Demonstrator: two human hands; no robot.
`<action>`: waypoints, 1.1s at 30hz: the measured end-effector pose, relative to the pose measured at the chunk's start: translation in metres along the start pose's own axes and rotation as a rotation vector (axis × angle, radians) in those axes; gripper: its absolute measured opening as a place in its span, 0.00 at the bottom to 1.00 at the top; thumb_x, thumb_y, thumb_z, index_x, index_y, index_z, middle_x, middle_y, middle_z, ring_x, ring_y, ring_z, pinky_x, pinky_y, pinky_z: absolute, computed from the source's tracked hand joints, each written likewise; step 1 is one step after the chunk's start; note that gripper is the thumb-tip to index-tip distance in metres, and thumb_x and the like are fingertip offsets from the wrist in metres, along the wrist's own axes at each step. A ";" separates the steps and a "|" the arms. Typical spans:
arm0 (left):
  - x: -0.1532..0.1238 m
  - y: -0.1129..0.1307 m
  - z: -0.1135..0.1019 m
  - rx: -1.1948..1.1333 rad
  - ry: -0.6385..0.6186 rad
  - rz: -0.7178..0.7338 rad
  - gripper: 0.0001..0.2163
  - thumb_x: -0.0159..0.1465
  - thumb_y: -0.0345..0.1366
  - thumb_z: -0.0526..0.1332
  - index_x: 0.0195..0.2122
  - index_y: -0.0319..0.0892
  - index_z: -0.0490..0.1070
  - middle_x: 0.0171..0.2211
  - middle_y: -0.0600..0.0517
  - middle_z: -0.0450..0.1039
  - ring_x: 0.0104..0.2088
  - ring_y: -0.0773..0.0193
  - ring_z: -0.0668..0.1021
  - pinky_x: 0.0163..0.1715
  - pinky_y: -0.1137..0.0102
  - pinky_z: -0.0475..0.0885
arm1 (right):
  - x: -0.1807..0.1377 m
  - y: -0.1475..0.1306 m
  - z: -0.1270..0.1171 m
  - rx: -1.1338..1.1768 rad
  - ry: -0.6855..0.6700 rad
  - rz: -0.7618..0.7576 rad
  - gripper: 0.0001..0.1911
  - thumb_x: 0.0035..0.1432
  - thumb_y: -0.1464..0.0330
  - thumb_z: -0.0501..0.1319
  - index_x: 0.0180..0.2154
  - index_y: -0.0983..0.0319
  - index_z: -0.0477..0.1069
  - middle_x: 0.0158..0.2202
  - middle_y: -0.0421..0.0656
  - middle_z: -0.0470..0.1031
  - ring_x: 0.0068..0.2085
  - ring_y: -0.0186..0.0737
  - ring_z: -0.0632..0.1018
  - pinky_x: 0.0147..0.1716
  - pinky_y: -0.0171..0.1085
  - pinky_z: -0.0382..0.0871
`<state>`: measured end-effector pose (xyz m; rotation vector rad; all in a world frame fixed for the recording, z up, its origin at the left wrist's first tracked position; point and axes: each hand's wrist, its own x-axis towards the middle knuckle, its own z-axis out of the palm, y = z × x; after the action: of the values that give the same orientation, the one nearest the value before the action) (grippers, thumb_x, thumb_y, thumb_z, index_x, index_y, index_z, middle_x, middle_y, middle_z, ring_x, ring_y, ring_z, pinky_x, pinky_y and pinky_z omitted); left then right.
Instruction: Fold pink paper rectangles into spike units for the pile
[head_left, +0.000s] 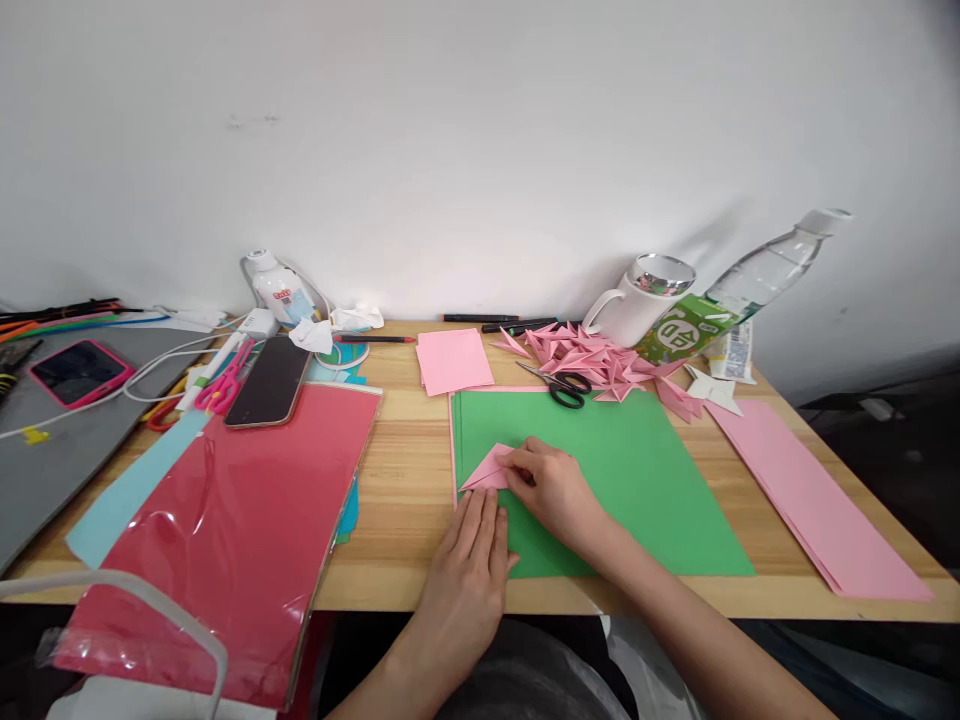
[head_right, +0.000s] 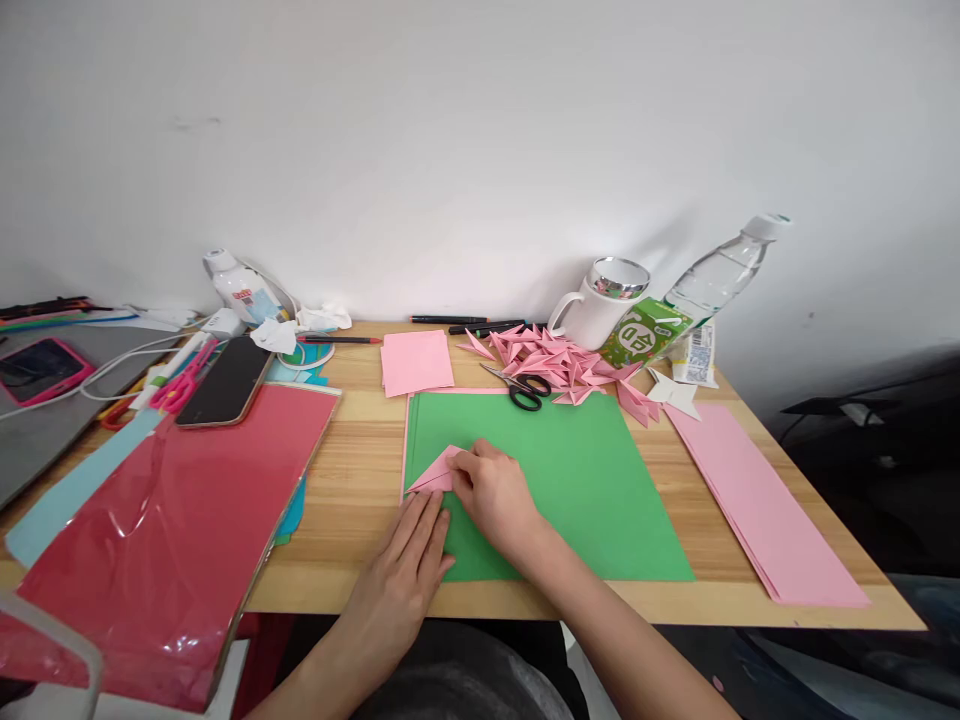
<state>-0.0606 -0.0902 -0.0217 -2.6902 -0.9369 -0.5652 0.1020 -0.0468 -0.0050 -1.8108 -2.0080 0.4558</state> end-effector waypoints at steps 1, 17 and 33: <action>-0.001 0.001 0.001 0.010 0.009 -0.010 0.15 0.65 0.33 0.54 0.48 0.25 0.66 0.49 0.32 0.70 0.53 0.47 0.70 0.49 0.57 0.71 | 0.000 0.001 0.001 0.006 0.009 -0.004 0.10 0.57 0.72 0.55 0.29 0.62 0.75 0.24 0.41 0.67 0.24 0.32 0.70 0.26 0.30 0.59; -0.007 -0.001 0.006 -0.010 -0.034 -0.091 0.18 0.66 0.35 0.50 0.53 0.27 0.62 0.53 0.34 0.66 0.56 0.49 0.67 0.51 0.57 0.70 | -0.001 0.009 0.007 0.017 0.039 -0.074 0.10 0.57 0.73 0.55 0.31 0.63 0.75 0.25 0.41 0.67 0.24 0.32 0.70 0.26 0.30 0.60; -0.015 -0.002 -0.004 0.003 -0.042 -0.008 0.17 0.64 0.29 0.54 0.53 0.25 0.62 0.53 0.33 0.66 0.58 0.46 0.63 0.51 0.58 0.71 | -0.001 0.008 0.005 0.006 0.058 -0.104 0.09 0.55 0.74 0.56 0.31 0.63 0.75 0.25 0.41 0.68 0.24 0.32 0.69 0.25 0.29 0.60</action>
<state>-0.0739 -0.0977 -0.0245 -2.7067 -0.9595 -0.5105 0.1067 -0.0463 -0.0138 -1.6866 -2.0476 0.3729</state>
